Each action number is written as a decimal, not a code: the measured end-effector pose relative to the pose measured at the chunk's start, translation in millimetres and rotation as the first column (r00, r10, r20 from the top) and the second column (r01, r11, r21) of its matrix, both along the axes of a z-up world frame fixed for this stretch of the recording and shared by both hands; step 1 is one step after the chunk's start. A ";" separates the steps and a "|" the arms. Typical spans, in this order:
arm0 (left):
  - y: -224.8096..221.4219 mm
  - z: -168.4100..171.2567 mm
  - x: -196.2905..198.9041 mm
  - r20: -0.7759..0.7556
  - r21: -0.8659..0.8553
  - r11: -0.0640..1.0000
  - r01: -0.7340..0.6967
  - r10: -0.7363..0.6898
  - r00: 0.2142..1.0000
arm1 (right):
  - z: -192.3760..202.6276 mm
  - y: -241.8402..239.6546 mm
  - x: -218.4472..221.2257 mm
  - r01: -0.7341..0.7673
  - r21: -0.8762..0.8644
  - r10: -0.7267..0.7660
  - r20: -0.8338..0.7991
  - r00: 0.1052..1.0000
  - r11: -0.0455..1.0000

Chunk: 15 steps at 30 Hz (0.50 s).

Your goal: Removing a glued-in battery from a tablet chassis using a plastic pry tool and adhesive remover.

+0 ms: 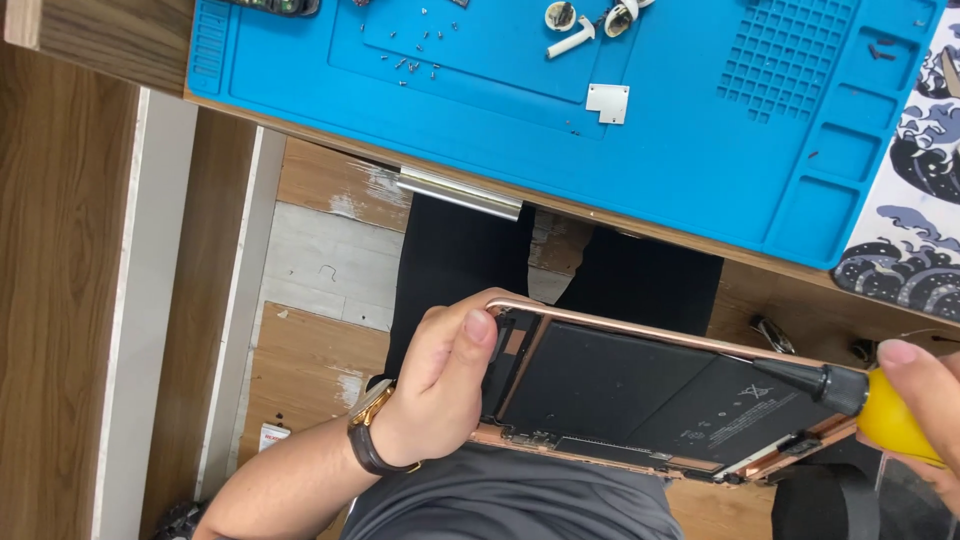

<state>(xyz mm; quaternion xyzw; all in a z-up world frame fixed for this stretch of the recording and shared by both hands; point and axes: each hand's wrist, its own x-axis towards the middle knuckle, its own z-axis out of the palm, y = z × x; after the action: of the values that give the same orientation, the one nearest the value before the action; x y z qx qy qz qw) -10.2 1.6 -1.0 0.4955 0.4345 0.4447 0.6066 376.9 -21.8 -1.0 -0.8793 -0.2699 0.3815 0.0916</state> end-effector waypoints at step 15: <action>-17.1 -36.5 -21.5 -0.027 -0.023 0.953 -0.303 0.303 0.953 | 97.9 6.8 7.1 -0.979 -0.200 0.816 0.560 -0.142 -0.033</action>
<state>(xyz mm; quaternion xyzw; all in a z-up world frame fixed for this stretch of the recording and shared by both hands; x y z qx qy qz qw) -31.7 -15.6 -37.5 0.4199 0.5183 0.5206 0.5329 383.9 -15.0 96.9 -0.4630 -0.8724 0.0254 -0.1544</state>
